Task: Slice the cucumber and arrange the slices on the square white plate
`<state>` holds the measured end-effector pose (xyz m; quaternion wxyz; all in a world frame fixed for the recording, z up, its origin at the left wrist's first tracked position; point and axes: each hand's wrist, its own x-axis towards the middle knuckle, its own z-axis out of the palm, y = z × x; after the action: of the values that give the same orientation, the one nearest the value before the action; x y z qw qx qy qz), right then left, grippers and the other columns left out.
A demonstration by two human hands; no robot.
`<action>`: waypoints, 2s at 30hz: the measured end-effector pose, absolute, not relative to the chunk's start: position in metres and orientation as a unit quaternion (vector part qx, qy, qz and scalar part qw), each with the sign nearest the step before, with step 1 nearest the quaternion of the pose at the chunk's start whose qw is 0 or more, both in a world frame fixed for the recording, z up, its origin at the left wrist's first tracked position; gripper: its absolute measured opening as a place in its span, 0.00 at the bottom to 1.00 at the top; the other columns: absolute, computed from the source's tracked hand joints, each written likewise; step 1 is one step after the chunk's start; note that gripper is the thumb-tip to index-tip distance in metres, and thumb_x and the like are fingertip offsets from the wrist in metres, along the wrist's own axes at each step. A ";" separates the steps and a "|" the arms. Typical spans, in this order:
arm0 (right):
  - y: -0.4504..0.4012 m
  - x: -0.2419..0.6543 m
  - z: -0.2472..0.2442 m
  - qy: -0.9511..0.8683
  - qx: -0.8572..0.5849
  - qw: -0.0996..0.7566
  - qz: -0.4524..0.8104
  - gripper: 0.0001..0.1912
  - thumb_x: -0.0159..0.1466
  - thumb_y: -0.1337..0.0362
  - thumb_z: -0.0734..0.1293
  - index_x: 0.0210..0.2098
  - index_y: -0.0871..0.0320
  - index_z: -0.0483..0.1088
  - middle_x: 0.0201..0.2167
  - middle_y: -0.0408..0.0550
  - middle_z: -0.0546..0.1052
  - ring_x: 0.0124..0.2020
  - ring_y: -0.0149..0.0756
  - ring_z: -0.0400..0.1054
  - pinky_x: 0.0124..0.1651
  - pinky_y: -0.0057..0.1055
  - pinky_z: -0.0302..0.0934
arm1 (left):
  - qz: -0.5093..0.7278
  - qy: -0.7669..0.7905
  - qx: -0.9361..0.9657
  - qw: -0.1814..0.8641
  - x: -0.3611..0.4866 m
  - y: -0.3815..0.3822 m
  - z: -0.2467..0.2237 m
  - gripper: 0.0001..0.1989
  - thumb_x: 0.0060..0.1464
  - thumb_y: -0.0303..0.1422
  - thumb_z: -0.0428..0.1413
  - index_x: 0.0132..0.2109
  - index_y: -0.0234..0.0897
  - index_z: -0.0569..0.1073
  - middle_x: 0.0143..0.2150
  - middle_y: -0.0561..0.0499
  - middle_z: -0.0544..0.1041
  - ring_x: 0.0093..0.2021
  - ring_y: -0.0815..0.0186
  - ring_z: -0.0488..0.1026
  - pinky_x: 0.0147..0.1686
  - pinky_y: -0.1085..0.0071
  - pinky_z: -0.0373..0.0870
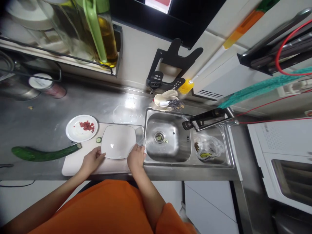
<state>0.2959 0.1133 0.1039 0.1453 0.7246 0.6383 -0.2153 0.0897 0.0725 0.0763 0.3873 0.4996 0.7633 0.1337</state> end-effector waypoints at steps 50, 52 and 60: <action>0.155 0.274 0.112 0.684 0.573 -0.266 -0.365 0.03 0.58 0.68 0.69 0.29 0.54 0.75 0.28 0.40 0.77 0.32 0.31 0.67 0.47 0.32 0.54 | 0.225 0.617 0.160 0.737 0.110 0.148 0.108 0.22 0.40 0.47 0.62 0.33 0.31 0.73 0.28 0.48 0.74 0.20 0.76 0.60 0.17 0.80 0.50; 0.155 0.275 0.111 0.680 0.573 -0.273 -0.367 0.03 0.58 0.68 0.70 0.29 0.54 0.76 0.28 0.40 0.78 0.33 0.31 0.68 0.47 0.32 0.54 | 0.216 0.606 0.109 0.757 0.114 0.150 0.107 0.20 0.40 0.44 0.63 0.33 0.31 0.73 0.27 0.48 0.73 0.20 0.77 0.60 0.15 0.81 0.49; 0.157 0.280 0.113 0.673 0.599 -0.218 -0.376 0.05 0.59 0.65 0.68 0.30 0.53 0.77 0.29 0.41 0.79 0.37 0.33 0.68 0.47 0.31 0.56 | 0.226 0.589 0.095 0.770 0.112 0.161 0.097 0.08 0.40 0.32 0.60 0.29 0.31 0.71 0.26 0.49 0.72 0.18 0.79 0.57 0.13 0.82 0.47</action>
<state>0.2797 0.1574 0.1133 -0.2185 0.5986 0.6729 -0.3757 0.1120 0.1610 0.0973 0.7703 0.0952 0.5888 0.2256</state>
